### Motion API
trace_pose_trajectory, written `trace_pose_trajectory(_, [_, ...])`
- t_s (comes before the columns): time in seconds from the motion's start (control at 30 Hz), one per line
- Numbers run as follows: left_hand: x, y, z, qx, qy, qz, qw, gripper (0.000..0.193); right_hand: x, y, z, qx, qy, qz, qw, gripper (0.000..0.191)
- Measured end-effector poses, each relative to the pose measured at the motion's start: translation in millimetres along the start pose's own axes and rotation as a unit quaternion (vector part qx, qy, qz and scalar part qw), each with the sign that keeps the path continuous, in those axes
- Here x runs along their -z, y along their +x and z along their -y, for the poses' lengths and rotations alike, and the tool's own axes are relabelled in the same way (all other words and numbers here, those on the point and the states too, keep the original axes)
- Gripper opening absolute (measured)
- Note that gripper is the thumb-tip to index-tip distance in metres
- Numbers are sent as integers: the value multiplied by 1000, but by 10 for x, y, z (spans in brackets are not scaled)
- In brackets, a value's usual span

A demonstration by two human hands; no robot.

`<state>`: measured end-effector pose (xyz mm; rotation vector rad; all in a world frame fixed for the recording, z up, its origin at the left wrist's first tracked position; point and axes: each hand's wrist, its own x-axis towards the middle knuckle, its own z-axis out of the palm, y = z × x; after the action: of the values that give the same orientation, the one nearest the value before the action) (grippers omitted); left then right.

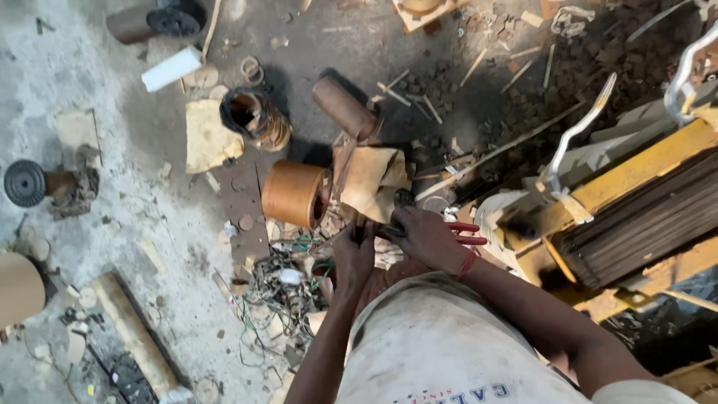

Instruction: The person walks across a cluttered factory floor to a loom machine, then uses pliers to grip and cut a thin wire and a hammer to tap and seat a metal fitting on the machine frame. They reposition the fitting, hammer it repeatedly, and adjust the part with pliers while working around the machine.

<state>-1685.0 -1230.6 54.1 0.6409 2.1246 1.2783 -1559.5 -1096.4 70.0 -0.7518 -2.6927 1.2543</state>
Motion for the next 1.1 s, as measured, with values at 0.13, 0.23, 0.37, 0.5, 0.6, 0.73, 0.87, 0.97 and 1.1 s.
trace_pose_trajectory(0.13, [-145, 591, -608, 65, 74, 63, 993, 26, 448, 350, -128, -16, 3, -35, 999, 27])
trace_pose_trajectory(0.23, [-174, 945, -891, 26, 111, 88, 990, 24, 632, 601, -237, -16, -41, -97, 994, 33])
trace_pose_trajectory(0.37, [-239, 1526, -1154, -75, -8, 118, 990, 24, 801, 971, -515, -128, 18, -94, 987, 26])
trace_pose_trajectory(0.5, [-422, 2140, -1330, -291, 48, 204, 934, 33, 918, 1263, -927, -145, 121, -79, 979, 30])
trace_pose_trajectory(0.6, [-672, 2624, -1268, -98, 83, 324, 937, 26, 939, 1455, -1174, -191, 177, -105, 960, 24])
trace_pose_trajectory(0.73, [-1111, 3204, -848, 61, 106, 440, 889, 29, 1073, 1809, -1376, -193, 179, -142, 954, 23])
trace_pose_trajectory(0.87, [-1478, 3843, -446, 322, -234, 545, 738, 37, 1412, 2357, -1471, -265, 214, -96, 935, 23])
trace_pose_trajectory(0.97, [-1587, 4254, -410, 459, -235, 565, 645, 37, 1684, 2720, -1502, -272, 222, -82, 933, 27])
trace_pose_trajectory(1.1, [-1806, 4626, -801, 284, -224, 532, 765, 32, 1987, 2938, -1554, -309, 129, -110, 936, 32])
